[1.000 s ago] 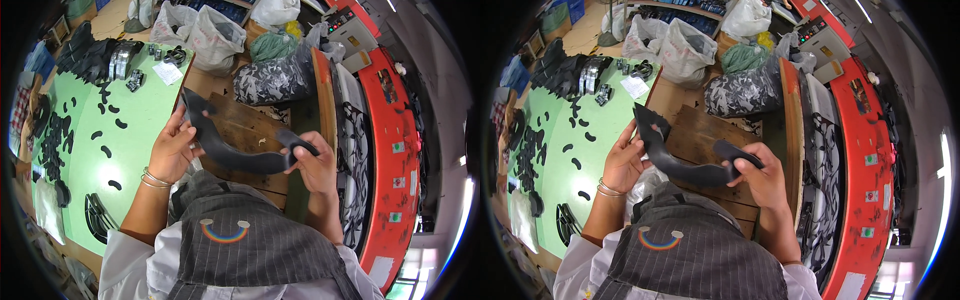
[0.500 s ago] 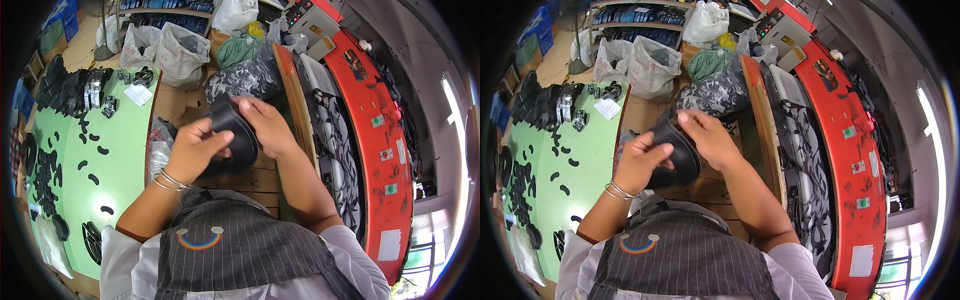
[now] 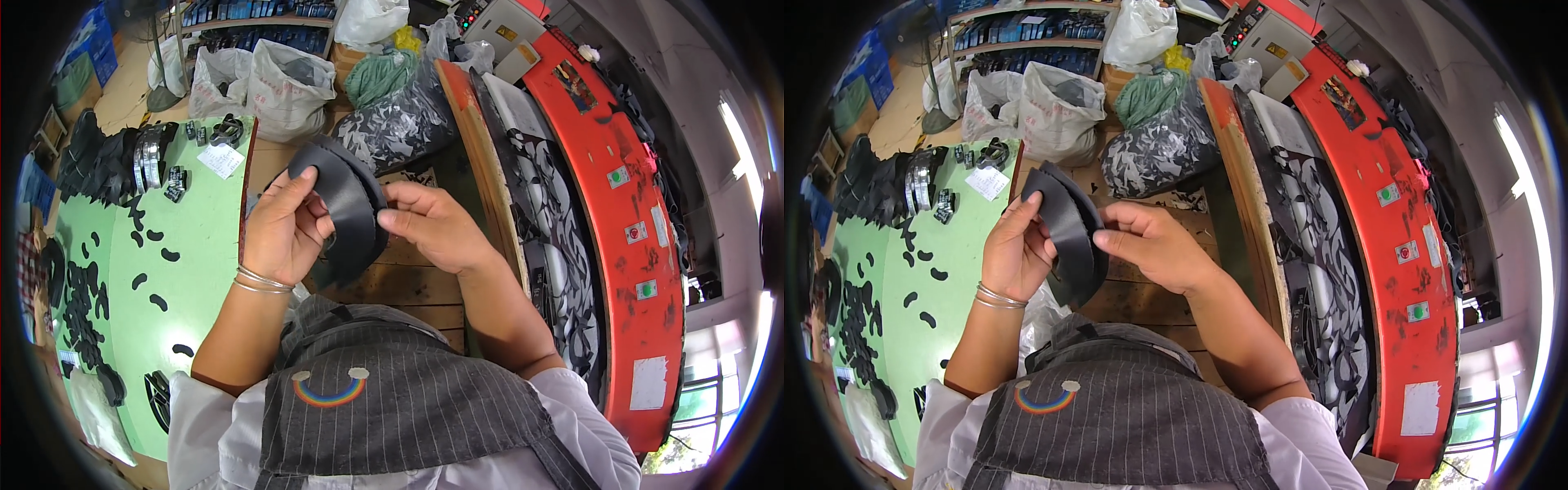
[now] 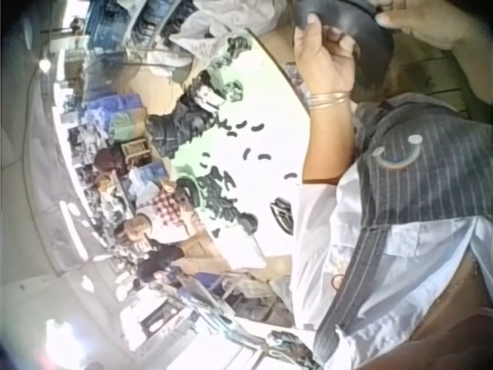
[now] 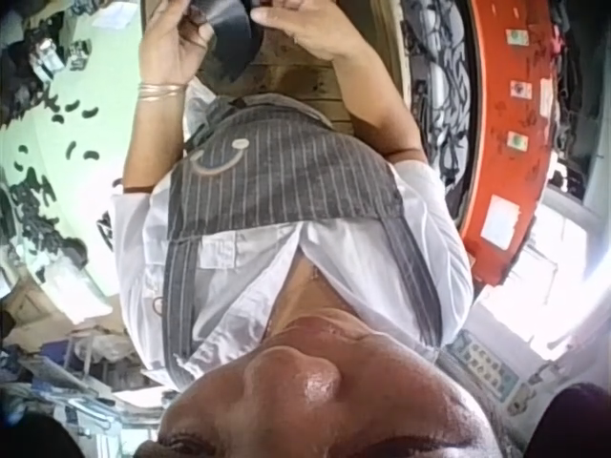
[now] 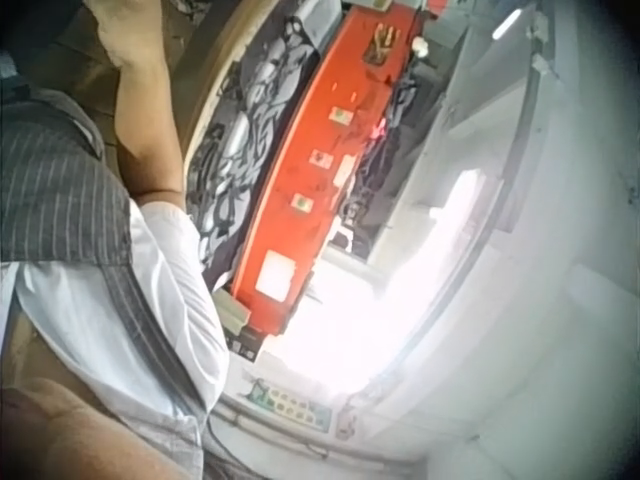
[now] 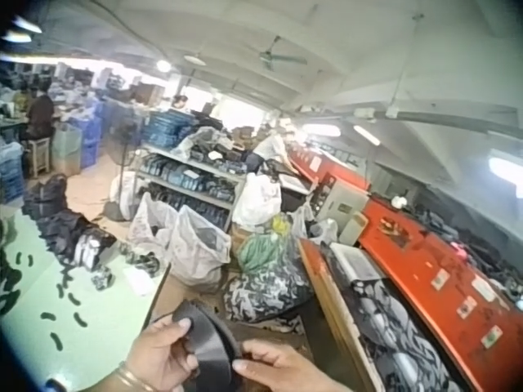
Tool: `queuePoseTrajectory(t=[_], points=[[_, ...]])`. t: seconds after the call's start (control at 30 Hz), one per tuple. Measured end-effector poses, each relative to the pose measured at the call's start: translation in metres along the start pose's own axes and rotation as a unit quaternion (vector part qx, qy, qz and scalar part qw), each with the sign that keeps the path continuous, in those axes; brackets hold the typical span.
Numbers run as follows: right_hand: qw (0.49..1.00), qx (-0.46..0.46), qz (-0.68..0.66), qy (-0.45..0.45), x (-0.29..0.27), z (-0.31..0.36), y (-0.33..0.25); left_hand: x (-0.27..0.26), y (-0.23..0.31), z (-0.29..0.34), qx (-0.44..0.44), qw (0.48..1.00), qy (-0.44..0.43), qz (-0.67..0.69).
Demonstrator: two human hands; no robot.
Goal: Cutting shoe upper components from a sheet of synthetic material using a hydraulic press and metal dies.
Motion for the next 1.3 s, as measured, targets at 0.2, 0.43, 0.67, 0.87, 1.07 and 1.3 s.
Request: queuePoseTrajectory(t=[0.2,0.43,0.67,0.87,1.07,1.3], points=[[0.980,0.038,-0.187,-0.062,-0.001,-0.010,0.033,-0.001,0.005,0.000,0.023,0.998,0.054,0.016],[0.990,-0.029,-0.113,-0.084,-0.007,0.004,0.006,-0.018,0.010,-0.009,0.074,0.984,0.164,0.005],[0.992,-0.007,-0.116,-0.049,-0.006,0.011,0.005,-0.025,0.014,-0.011,0.059,0.984,0.168,0.023],[0.998,0.026,0.005,0.062,-0.014,0.019,-0.007,-0.033,0.019,-0.007,0.115,0.975,0.077,0.175],[0.982,0.004,0.133,0.134,-0.014,0.030,-0.010,-0.036,0.024,-0.004,0.114,0.956,-0.030,0.268],[0.984,-0.016,0.126,0.125,-0.014,0.041,-0.011,-0.039,0.019,-0.001,0.119,0.956,0.000,0.266]])
Point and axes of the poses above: each hand's wrist, its own z-axis away from the middle knuckle, its own x-axis out of the palm, y = z × x, the point moved 5 cm from there along -z, towards the middle knuckle, and after that the axes turned 13 degrees about x, right-handed, at the moved point
